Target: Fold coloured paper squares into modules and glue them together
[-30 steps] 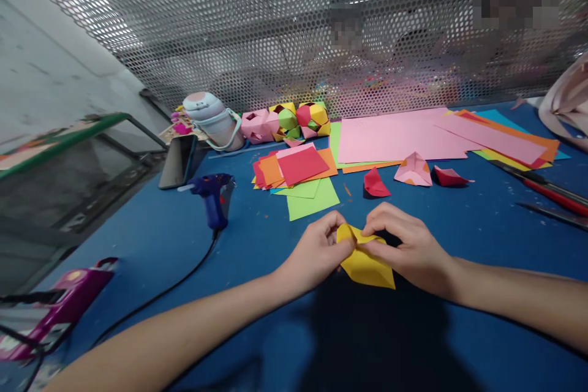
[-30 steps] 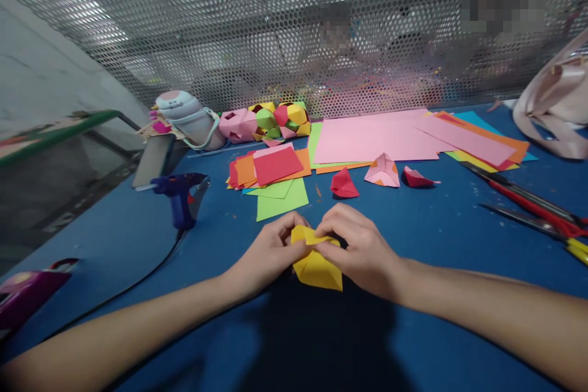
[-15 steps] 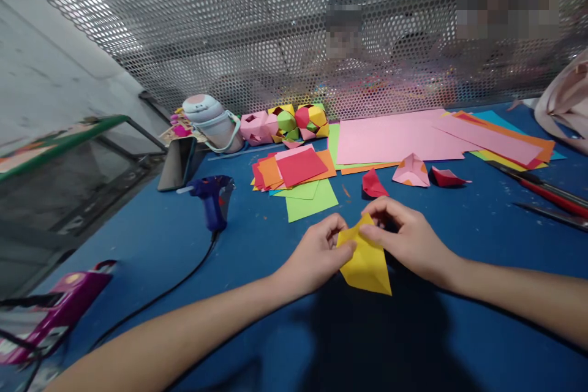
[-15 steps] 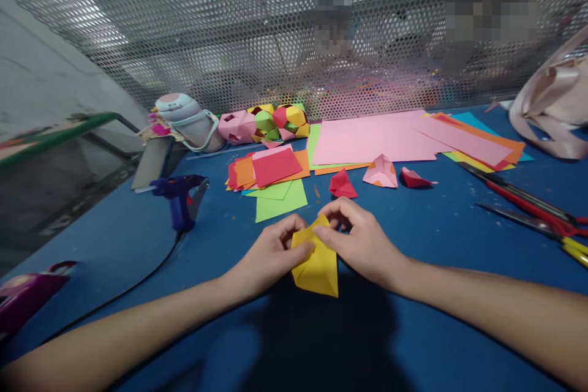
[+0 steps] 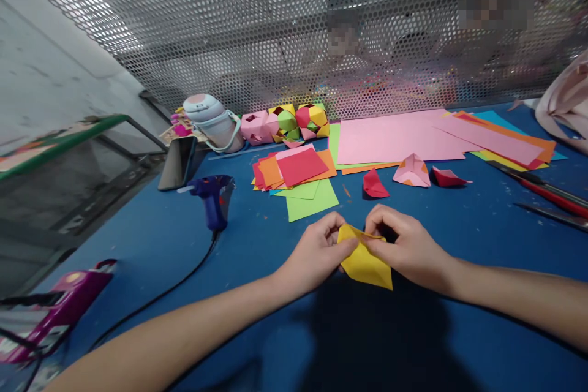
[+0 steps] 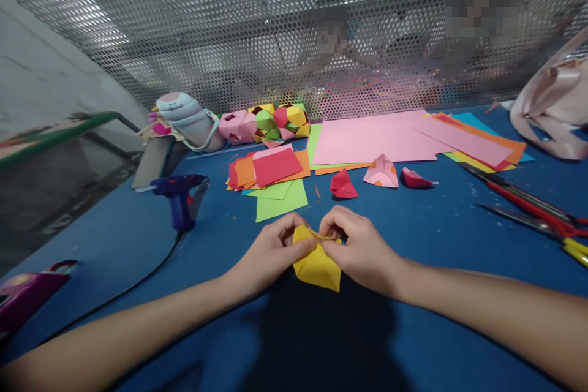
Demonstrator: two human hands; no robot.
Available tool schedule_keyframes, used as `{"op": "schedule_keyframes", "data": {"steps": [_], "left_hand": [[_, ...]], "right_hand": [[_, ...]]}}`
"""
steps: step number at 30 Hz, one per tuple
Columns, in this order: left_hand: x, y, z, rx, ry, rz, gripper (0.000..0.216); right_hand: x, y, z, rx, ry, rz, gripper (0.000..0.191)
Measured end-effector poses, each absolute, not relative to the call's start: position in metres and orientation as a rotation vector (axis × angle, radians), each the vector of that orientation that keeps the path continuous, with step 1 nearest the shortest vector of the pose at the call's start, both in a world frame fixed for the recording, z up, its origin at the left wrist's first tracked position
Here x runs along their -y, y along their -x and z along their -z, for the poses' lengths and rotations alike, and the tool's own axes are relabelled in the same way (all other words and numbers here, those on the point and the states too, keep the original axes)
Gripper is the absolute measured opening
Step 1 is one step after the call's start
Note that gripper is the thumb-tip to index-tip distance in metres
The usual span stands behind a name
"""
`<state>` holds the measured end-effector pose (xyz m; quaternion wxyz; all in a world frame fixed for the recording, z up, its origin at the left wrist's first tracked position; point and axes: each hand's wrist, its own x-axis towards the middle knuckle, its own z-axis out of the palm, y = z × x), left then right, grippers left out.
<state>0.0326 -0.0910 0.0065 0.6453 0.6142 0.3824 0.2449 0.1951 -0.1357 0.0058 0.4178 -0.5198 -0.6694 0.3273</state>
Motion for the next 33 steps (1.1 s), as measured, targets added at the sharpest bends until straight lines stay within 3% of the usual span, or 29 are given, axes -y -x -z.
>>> {"op": "schedule_keyframes", "data": {"steps": [23, 33], "left_hand": [[0.092, -0.030, -0.008, -0.911, -1.439, -0.603, 0.019], [0.093, -0.030, -0.010, -0.893, -1.468, -0.628, 0.020]], "right_hand": [[0.138, -0.197, 0.000, 1.861, 1.097, -0.473, 0.019], [0.140, -0.198, -0.011, 1.802, 1.233, -0.757, 0.006]]}}
